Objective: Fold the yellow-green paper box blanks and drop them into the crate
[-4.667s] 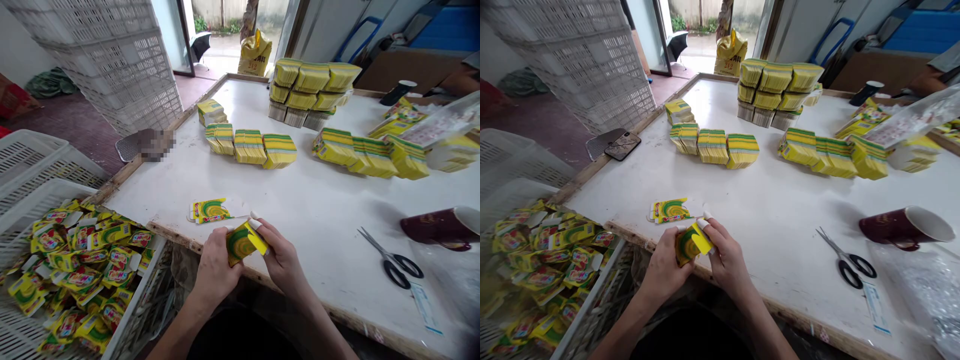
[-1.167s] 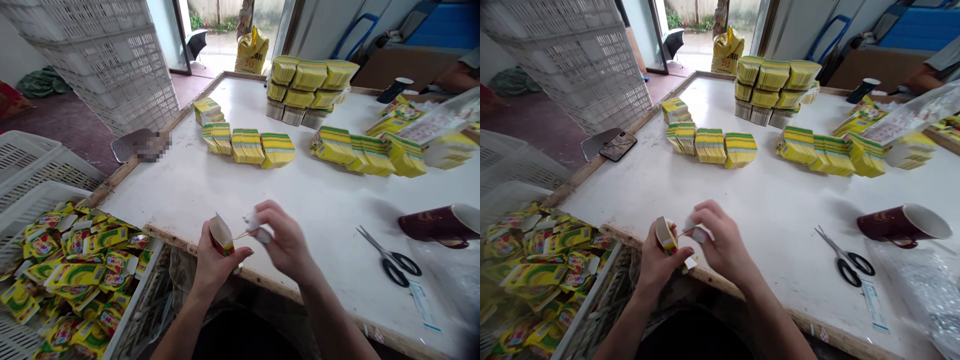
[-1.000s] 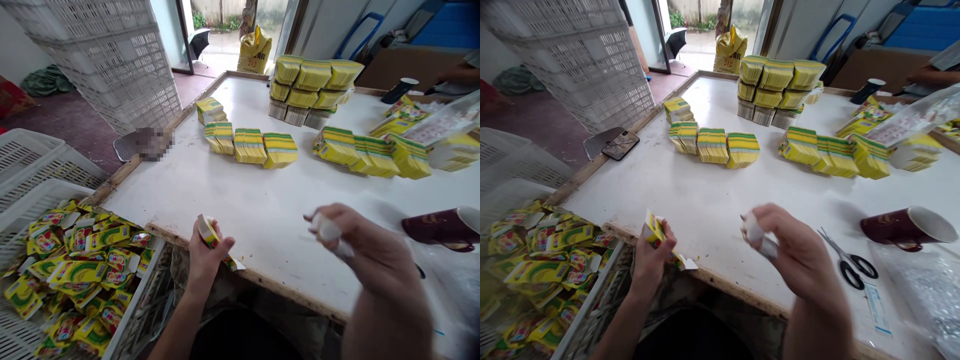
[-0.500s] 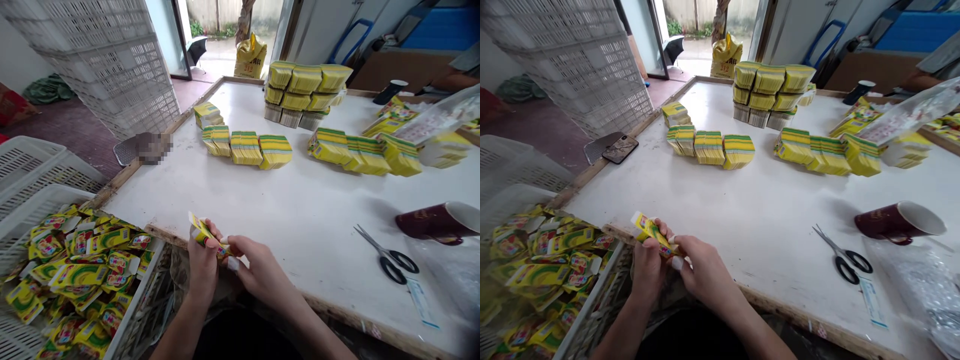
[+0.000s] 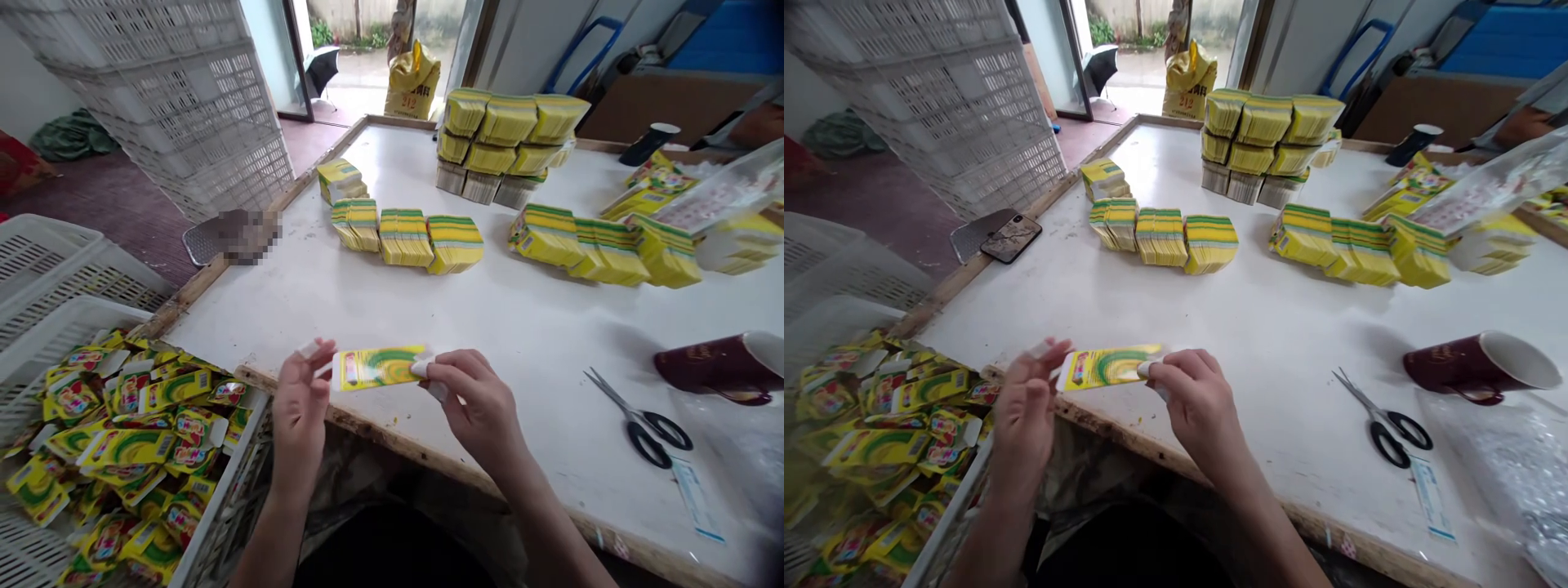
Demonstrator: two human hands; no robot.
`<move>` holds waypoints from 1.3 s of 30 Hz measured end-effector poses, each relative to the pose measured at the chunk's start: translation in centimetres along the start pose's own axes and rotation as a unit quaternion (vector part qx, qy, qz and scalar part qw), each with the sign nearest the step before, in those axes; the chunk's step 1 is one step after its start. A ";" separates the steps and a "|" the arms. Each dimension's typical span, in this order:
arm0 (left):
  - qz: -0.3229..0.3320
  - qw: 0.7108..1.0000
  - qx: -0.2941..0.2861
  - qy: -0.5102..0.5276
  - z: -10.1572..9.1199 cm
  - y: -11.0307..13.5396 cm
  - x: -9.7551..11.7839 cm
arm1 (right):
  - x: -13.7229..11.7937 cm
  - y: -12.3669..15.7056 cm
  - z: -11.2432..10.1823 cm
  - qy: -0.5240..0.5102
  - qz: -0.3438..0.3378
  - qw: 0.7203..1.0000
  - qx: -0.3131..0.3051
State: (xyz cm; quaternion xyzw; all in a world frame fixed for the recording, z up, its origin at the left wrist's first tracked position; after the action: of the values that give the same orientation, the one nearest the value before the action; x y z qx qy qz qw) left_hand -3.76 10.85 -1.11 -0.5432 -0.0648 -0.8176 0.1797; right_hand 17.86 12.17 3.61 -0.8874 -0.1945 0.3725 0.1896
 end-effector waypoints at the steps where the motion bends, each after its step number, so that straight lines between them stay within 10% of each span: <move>1: 0.039 0.997 -0.034 -0.059 0.4 -0.1 1.5 | -1.0 -0.1 -0.2 0.037 -0.047 0.998 0.000; 5: 0.066 0.912 -0.203 -0.351 3.5 0.4 2.4 | -4.6 0.9 1.5 0.050 -0.182 0.980 -0.058; 9: -0.021 0.839 -0.308 -0.448 4.7 1.7 -1.7 | -4.0 1.7 1.6 0.027 -0.114 0.993 -0.024; 12: 0.009 0.841 -0.271 -0.468 4.3 2.3 -2.4 | -0.4 2.3 1.0 -0.055 0.053 0.997 0.026; 19: 0.086 0.845 -0.267 -0.455 4.9 3.8 -2.0 | 1.3 3.3 6.6 -0.367 0.244 0.887 -0.138; 32: 0.058 0.848 -0.269 -0.454 5.7 4.4 -3.0 | 1.8 3.0 6.9 -0.293 0.258 0.911 -0.135; 39: -0.027 0.875 -0.279 -0.396 5.4 3.5 -4.1 | -1.8 3.1 6.5 -0.222 0.050 0.954 -0.193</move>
State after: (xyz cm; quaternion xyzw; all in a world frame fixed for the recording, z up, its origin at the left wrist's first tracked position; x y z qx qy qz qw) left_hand 3.58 10.17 -3.02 -0.8469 0.0858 -0.5231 -0.0422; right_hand 12.52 9.86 -1.04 -0.8107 -0.2551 0.5243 -0.0523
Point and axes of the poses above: each hand's wrist, its own y-axis away from the middle knuckle, its own z-axis out of the palm, x = y × z, the point moved 9 cm from there along -y, towards the middle knuckle, and after that the axes turned 9 degrees about y, right-handed, at the moved point
